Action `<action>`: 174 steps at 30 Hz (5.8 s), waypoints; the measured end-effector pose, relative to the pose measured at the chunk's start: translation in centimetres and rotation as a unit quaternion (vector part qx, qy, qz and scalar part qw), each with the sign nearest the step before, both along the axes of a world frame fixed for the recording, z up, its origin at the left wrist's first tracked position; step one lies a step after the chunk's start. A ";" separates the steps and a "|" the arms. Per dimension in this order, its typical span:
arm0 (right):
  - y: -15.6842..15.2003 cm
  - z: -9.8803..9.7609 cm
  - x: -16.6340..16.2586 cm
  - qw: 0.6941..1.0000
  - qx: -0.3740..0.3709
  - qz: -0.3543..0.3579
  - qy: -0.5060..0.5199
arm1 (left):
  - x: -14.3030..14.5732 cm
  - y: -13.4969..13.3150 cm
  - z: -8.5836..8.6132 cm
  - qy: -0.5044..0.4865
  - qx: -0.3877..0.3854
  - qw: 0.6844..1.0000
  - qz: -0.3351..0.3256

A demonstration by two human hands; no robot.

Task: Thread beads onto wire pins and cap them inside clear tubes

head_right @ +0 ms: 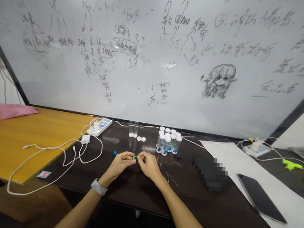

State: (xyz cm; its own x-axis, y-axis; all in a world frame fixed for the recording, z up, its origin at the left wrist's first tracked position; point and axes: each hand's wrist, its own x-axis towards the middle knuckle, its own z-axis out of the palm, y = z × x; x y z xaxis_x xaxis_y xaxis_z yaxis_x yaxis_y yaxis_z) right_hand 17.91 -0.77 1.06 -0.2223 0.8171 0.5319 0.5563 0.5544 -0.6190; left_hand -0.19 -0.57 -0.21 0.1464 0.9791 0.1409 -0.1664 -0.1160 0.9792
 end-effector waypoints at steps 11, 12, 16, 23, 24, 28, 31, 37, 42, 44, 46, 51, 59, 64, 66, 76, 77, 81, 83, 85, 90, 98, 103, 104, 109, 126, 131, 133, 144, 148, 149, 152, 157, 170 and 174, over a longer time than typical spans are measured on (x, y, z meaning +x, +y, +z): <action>-0.1 -0.2 0.2 0.993 0.069 -0.013 -0.092 | -0.1 0.4 -0.8 0.043 0.034 0.998 0.008; -0.3 -0.2 0.2 0.992 0.074 -0.017 -0.102 | -0.1 0.5 -0.9 0.049 0.039 0.998 0.010; -0.5 0.0 0.2 0.986 0.090 -0.031 -0.135 | -0.1 0.6 -1.2 0.063 0.054 0.996 0.009; -0.4 0.2 0.3 0.970 0.135 -0.015 -0.201 | -0.2 0.6 -1.1 0.088 0.071 0.994 0.003; -0.4 0.1 0.3 0.968 0.141 -0.013 -0.207 | -0.2 0.6 -1.2 0.090 0.072 0.993 0.003; -0.1 -0.4 0.3 0.972 0.138 -0.013 -0.192 | -0.2 0.7 -1.4 0.091 0.072 0.993 0.006; 0.0 -0.6 0.2 0.979 0.129 -0.013 -0.160 | -0.2 0.8 -1.5 0.092 0.073 0.993 0.006; -0.2 -0.5 -0.1 0.979 0.137 0.028 -0.150 | -0.1 0.7 -1.3 0.102 0.076 0.992 0.023; -0.2 -0.6 0.1 0.980 0.136 0.036 -0.142 | -0.1 0.8 -1.4 0.095 0.075 0.992 0.020; -0.1 -0.7 0.2 0.981 0.136 0.022 -0.137 | -0.2 0.8 -1.5 0.096 0.078 0.992 0.021; -0.1 -0.7 0.2 0.980 0.138 0.004 -0.141 | -0.2 0.8 -1.5 0.099 0.081 0.992 0.023; -0.2 -0.5 0.1 0.965 0.167 -0.028 -0.198 | -0.2 0.8 -1.5 0.110 0.081 0.990 0.018; -0.1 -0.7 -0.1 0.945 0.204 -0.047 -0.252 | -0.1 0.7 -1.3 0.110 0.080 0.991 0.016; -0.3 -0.8 -0.2 0.948 0.199 -0.047 -0.243 | -0.1 0.5 -1.0 0.114 0.080 0.990 0.026; -0.4 -0.6 -0.2 0.955 0.184 -0.035 -0.231 | 0.0 0.5 -0.9 0.112 0.080 0.990 0.030; -0.3 -0.5 0.3 0.975 0.148 -0.001 -0.164 | -0.1 0.6 -1.1 0.096 0.078 0.992 0.030; -0.3 -0.4 0.3 0.975 0.149 -0.003 -0.166 | -0.1 0.6 -1.1 0.098 0.077 0.992 0.030; -0.5 -0.1 0.3 0.964 0.181 -0.010 -0.193 | -0.1 0.6 -1.1 0.098 0.072 0.992 0.026; -0.5 -0.1 0.2 0.959 0.192 -0.014 -0.206 | -0.1 0.6 -1.1 0.095 0.068 0.993 0.022; -0.4 -0.3 0.0 0.956 0.195 -0.021 -0.220 | -0.1 0.6 -1.2 0.091 0.067 0.993 0.019; -0.5 -0.4 -0.2 0.955 0.179 -0.024 -0.236 | -0.1 0.7 -1.4 0.082 0.070 0.994 0.015; -0.5 -0.1 0.3 0.966 0.176 -0.003 -0.190 | -0.1 0.6 -1.0 0.074 0.069 0.995 0.018; -0.3 -0.3 0.3 0.964 0.178 -0.012 -0.198 | 0.0 0.5 -0.8 0.086 0.073 0.993 0.025; -0.3 -0.3 0.2 0.960 0.184 -0.017 -0.210 | 0.0 0.5 -0.8 0.088 0.073 0.993 0.022; -0.5 -0.5 -0.2 0.946 0.198 -0.038 -0.252 | 0.0 0.4 -0.7 0.092 0.072 0.993 0.021; -0.6 -0.4 -0.1 0.954 0.197 -0.034 -0.225 | -0.1 0.5 -0.8 0.097 0.078 0.992 0.020; -0.6 -0.7 -0.5 0.945 0.201 -0.056 -0.253 | 0.0 0.7 -1.0 0.094 0.079 0.992 0.018; -0.5 -0.8 -0.6 0.948 0.197 -0.052 -0.245 | 0.0 0.6 -1.0 0.089 0.080 0.993 0.009; 0.0 -1.4 -0.7 0.999 -0.017 -0.024 -0.018 | -0.1 0.5 -0.7 0.083 0.078 0.993 0.035; -0.9 -0.5 -0.8 0.997 -0.030 -0.029 -0.070 | -0.1 0.7 -1.0 0.084 0.079 0.992 0.057; -1.1 -0.4 -0.8 0.996 -0.033 -0.030 -0.073 | -0.1 0.8 -1.0 0.086 0.079 0.992 0.056; -1.0 -0.2 -0.7 0.997 -0.061 -0.015 -0.042 | -0.2 0.9 -1.1 0.086 0.075 0.992 0.047; 0.0 -0.9 -0.7 0.989 -0.136 0.026 0.051 | -0.2 0.9 -1.2 0.082 0.080 0.993 0.032; 1.0 -1.7 -1.1 0.954 -0.242 0.069 0.165 | 0.0 0.7 -1.1 0.092 0.108 0.989 0.045; 0.4 -1.5 -1.2 0.961 -0.235 0.048 0.134 | 0.1 0.5 -1.0 0.101 0.107 0.987 0.060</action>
